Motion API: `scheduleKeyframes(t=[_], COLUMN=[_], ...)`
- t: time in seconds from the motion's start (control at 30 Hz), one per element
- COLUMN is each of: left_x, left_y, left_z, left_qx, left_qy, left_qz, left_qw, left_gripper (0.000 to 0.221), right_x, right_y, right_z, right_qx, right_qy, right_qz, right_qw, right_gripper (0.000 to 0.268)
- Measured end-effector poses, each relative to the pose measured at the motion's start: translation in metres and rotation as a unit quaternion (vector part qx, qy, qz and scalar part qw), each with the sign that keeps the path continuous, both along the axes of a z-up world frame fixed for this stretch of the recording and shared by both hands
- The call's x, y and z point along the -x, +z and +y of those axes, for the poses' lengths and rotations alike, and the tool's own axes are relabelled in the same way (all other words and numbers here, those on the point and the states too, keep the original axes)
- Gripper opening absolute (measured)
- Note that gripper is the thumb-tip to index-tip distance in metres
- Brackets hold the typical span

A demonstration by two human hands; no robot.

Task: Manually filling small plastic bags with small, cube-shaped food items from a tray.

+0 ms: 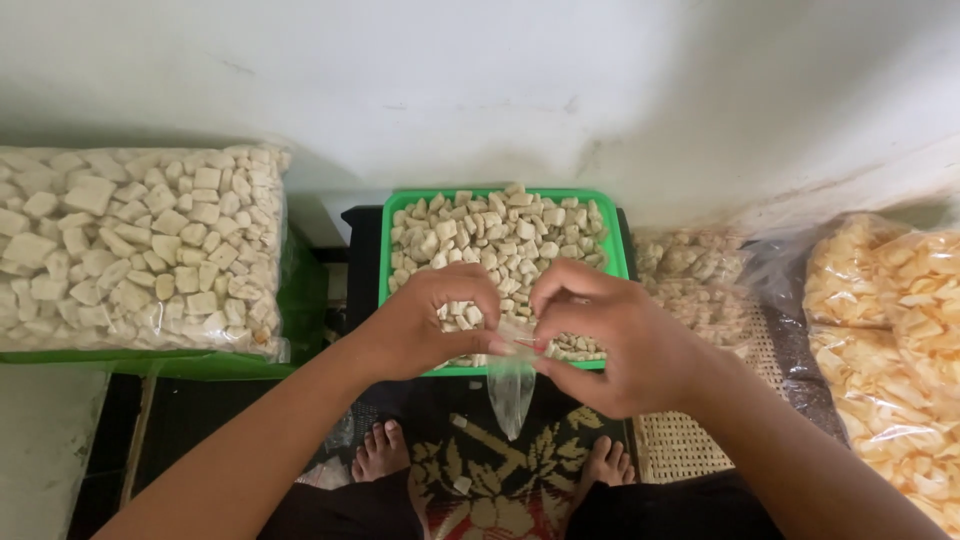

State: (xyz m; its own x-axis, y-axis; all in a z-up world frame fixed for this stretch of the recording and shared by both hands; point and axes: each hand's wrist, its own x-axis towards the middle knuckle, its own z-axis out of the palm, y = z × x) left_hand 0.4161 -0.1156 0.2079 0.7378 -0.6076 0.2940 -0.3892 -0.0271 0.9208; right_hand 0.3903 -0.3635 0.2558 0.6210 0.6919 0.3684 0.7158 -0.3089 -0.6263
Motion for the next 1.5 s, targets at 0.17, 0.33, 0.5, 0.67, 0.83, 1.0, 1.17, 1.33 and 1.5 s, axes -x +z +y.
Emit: scheduleKeyframes(t=[0.17,0.33,0.5,0.67,0.83,1.0,1.17,1.33,1.5], left_x=[0.003,-0.007,0.0,0.001,-0.01,-0.02,-0.018,-0.014,-0.011], left_y=[-0.004,-0.014,0.004,0.007,-0.009,-0.023,-0.015,-0.018,-0.016], left_z=[-0.008,-0.015,-0.02,-0.012,0.004,0.013,0.006,0.001,0.009], left_qx=[0.056,0.081,0.001,-0.107,-0.135,-0.084,-0.045,-0.064,-0.07], left_qy=[-0.073,-0.119,-0.125,-0.04,0.032,0.197,0.23,0.179,0.167], left_qz=[0.12,0.16,0.187,0.123,0.045,0.033,0.013,0.004,0.022], left_qw=[0.989,0.977,0.974,0.986,0.989,0.976,0.972,0.982,0.983], left_gripper=[0.015,0.016,0.089,0.086,0.033,0.04,0.043,0.044,0.046], right_x=[0.014,0.006,-0.001,-0.016,-0.022,-0.045,-0.049,-0.063,-0.069], right_y=[-0.011,-0.027,-0.021,-0.03,-0.053,-0.104,-0.141,-0.149,-0.132], right_z=[0.002,-0.006,0.001,0.01,0.037,0.049,0.064,0.077,0.061], right_qx=[-0.047,-0.026,0.078,0.077,-0.067,-0.092,0.15,0.29,0.198], right_qy=[0.004,0.011,0.01,-0.01,-0.077,-0.175,-0.106,-0.106,-0.131], right_qz=[-0.039,0.018,-0.112,-0.144,-0.063,0.037,-0.081,-0.169,-0.008], right_qw=[0.998,0.999,0.991,0.987,0.993,0.979,0.98,0.936,0.971], right_gripper=[0.003,0.005,0.007,0.011,0.045,0.048,0.049,0.014,0.022])
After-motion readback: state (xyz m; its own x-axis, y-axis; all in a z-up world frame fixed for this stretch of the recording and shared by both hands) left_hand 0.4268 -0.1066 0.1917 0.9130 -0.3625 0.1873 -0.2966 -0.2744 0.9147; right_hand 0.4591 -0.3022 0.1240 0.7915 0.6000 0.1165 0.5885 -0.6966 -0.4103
